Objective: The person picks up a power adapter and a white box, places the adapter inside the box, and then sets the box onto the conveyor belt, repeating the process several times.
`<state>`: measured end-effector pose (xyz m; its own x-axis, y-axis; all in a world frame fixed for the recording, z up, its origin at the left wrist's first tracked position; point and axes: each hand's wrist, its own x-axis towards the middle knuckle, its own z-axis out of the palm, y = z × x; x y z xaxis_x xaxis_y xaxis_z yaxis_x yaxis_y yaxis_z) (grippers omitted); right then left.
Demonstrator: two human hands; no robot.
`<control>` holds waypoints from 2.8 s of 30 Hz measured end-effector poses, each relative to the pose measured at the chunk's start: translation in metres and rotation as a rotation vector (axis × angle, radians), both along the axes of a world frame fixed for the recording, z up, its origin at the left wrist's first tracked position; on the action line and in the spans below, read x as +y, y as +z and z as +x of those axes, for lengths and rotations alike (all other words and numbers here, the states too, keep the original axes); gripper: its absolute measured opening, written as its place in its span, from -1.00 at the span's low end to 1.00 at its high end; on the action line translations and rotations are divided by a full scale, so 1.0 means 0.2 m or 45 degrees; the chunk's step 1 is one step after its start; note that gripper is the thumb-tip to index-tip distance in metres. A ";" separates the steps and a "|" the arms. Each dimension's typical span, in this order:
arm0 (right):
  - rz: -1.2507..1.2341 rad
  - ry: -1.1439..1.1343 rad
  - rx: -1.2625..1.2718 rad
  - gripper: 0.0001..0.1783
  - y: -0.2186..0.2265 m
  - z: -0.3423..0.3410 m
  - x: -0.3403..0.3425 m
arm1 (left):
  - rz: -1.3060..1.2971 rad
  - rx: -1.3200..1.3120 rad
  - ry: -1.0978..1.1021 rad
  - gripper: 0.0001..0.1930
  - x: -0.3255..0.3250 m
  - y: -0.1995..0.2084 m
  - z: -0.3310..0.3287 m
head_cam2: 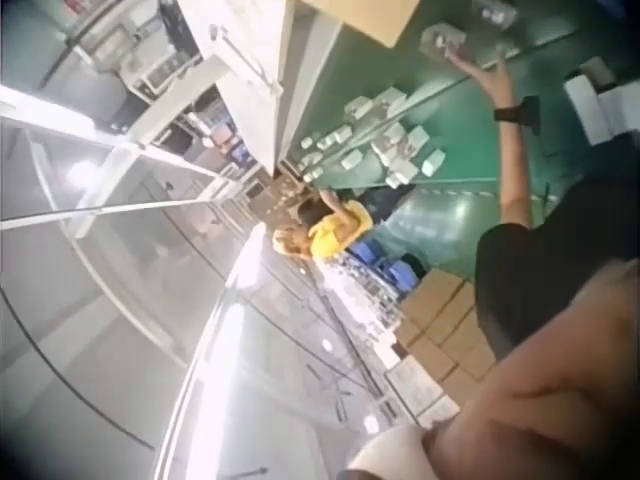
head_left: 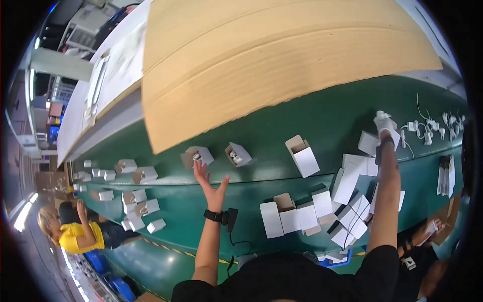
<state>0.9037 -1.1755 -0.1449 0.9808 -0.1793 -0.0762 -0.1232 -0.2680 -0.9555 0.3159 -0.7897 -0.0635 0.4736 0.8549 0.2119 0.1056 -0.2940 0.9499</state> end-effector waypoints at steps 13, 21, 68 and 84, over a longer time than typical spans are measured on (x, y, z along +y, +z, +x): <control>1.435 1.003 0.171 -0.64 1.18 -1.79 0.31 | -2.260 -0.445 -0.960 -0.54 -1.00 0.42 0.34; 0.767 1.107 0.175 -0.57 0.88 -2.50 0.20 | -2.032 -1.559 -1.848 -0.53 -0.92 -0.09 0.43; -0.644 1.533 -0.991 -0.68 0.98 -2.05 0.18 | 0.699 0.466 -0.992 -0.31 -0.74 0.40 0.38; -0.541 1.814 -0.889 -0.67 1.04 -2.02 0.19 | 0.688 0.511 -1.054 -0.27 -0.82 0.40 0.37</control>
<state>0.4995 -1.1383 0.0637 0.1845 0.9527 0.2414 0.8352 -0.0226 -0.5495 0.3904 -0.9543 0.0164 0.9833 0.0746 0.1660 -0.0434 -0.7895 0.6122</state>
